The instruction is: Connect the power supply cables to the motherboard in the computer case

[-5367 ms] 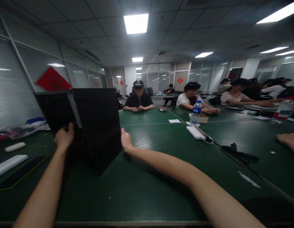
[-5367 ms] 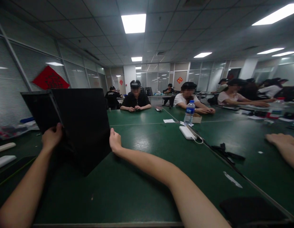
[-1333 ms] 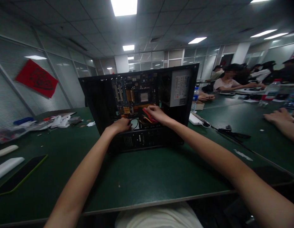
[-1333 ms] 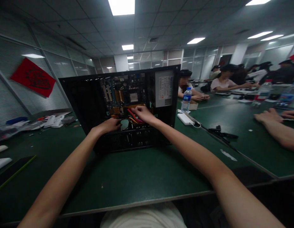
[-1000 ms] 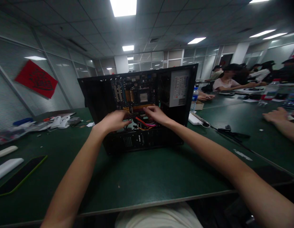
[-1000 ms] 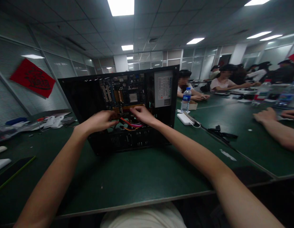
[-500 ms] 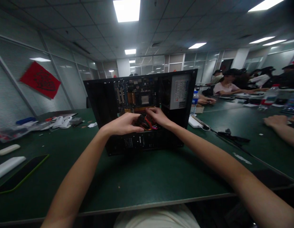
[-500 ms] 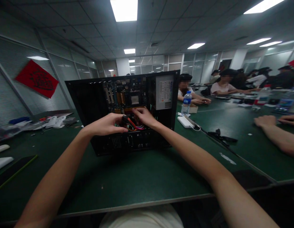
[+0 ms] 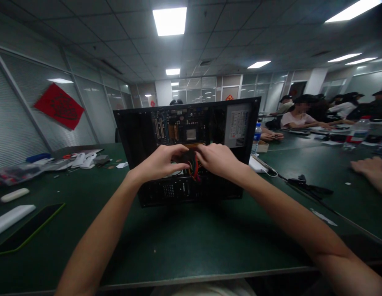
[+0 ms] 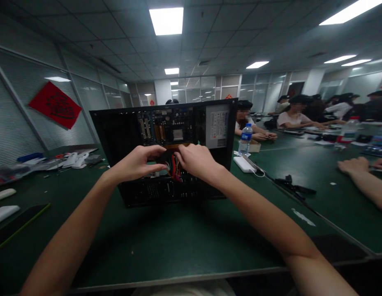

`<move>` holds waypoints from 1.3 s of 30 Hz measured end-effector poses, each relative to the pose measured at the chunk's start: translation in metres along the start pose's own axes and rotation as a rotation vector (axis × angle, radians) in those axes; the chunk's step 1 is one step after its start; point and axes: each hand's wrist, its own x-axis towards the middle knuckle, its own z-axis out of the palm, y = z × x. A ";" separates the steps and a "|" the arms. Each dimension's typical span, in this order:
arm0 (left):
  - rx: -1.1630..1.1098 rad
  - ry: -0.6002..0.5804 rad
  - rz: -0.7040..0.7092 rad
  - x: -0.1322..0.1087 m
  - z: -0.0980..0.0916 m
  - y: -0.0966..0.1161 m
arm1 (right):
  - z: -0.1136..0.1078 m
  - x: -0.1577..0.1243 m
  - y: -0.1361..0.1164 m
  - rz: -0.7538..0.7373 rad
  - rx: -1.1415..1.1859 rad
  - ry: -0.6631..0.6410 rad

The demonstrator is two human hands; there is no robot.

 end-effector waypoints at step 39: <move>0.555 0.233 0.366 0.011 -0.015 0.033 | -0.066 -0.015 0.007 -0.455 0.936 -0.014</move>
